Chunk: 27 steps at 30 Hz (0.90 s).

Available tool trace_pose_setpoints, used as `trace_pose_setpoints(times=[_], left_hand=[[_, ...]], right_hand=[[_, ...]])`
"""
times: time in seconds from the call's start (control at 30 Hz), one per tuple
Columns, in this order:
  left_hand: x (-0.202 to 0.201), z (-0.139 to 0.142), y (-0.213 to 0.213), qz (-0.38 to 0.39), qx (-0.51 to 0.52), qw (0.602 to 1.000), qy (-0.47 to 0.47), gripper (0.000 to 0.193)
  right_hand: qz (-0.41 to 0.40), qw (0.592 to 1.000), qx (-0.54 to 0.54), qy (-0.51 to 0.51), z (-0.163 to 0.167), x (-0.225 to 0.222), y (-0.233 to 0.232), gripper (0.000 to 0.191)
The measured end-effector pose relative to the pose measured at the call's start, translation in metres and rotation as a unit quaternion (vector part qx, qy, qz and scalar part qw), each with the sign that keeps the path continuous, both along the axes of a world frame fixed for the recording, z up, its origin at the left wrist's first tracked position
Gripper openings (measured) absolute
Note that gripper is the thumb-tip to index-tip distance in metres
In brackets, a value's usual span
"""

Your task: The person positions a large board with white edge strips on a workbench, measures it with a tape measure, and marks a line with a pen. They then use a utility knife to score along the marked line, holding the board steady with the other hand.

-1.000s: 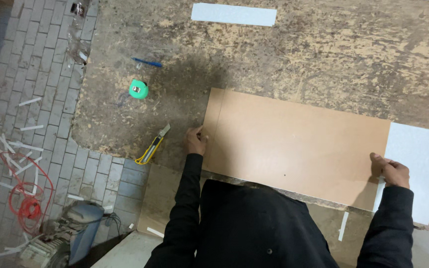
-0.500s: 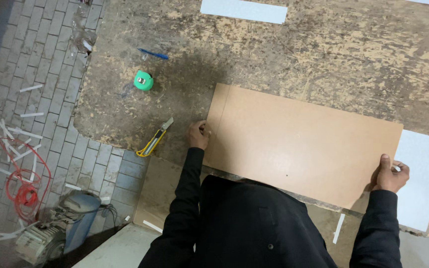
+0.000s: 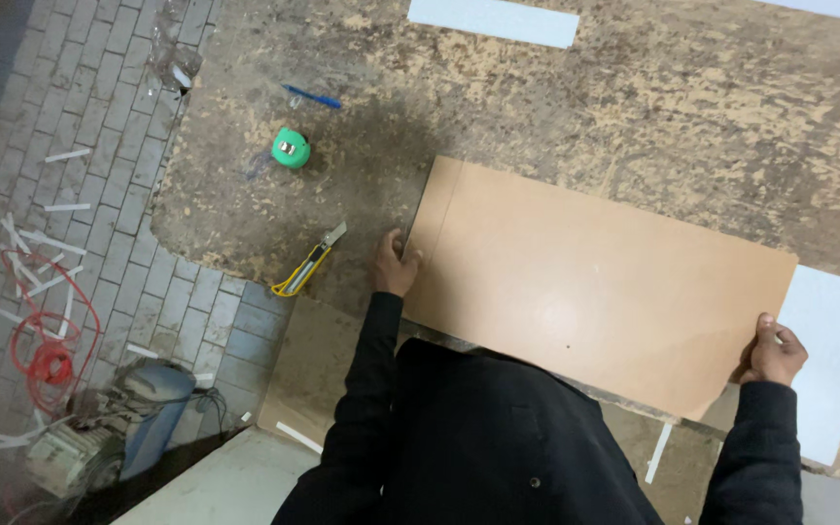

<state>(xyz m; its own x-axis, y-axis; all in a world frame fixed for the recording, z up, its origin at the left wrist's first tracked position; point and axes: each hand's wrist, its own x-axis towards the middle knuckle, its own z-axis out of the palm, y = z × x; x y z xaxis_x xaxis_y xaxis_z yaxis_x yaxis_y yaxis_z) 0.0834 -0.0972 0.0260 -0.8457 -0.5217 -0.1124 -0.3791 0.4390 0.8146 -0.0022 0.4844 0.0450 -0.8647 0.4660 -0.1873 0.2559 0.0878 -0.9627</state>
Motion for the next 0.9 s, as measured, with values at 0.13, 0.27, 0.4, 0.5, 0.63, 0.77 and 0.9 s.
trace_pose_setpoints(times=[0.13, 0.27, 0.4, 0.5, 0.63, 0.77, 0.9], left_hand=[[0.008, -0.009, 0.006, -0.002, -0.079, 0.994, 0.080, 0.048], [0.017, -0.010, 0.004, 0.023, -0.105, 0.992, 0.070, 0.042], [0.021, -0.006, 0.005, -0.007, -0.135, 0.987, 0.085, 0.047], [0.027, -0.005, 0.026, -0.012, -0.127, 0.988, 0.082, 0.054], [0.027, -0.015, 0.072, -0.012, -0.128, 0.989, 0.070, 0.064], [0.020, -0.026, 0.108, -0.062, -0.064, 0.992, 0.093, 0.069], [0.028, -0.027, 0.140, -0.078, -0.023, 0.994, 0.067, 0.066]], right_hand=[[-0.017, 0.998, -0.024, -0.053, -0.001, 0.000, 0.000, 0.032], [0.029, 0.997, -0.066, 0.011, 0.001, 0.004, 0.002, 0.023], [-0.005, 0.999, -0.039, -0.037, 0.008, 0.008, 0.008, 0.020], [0.008, 0.998, -0.063, -0.018, 0.018, 0.015, 0.020, 0.018], [0.049, 0.997, -0.063, 0.000, 0.030, 0.028, 0.047, 0.019], [0.035, 0.989, 0.091, -0.112, 0.033, 0.033, 0.078, 0.035], [0.016, 0.994, 0.025, -0.106, 0.027, 0.037, 0.103, 0.037]])
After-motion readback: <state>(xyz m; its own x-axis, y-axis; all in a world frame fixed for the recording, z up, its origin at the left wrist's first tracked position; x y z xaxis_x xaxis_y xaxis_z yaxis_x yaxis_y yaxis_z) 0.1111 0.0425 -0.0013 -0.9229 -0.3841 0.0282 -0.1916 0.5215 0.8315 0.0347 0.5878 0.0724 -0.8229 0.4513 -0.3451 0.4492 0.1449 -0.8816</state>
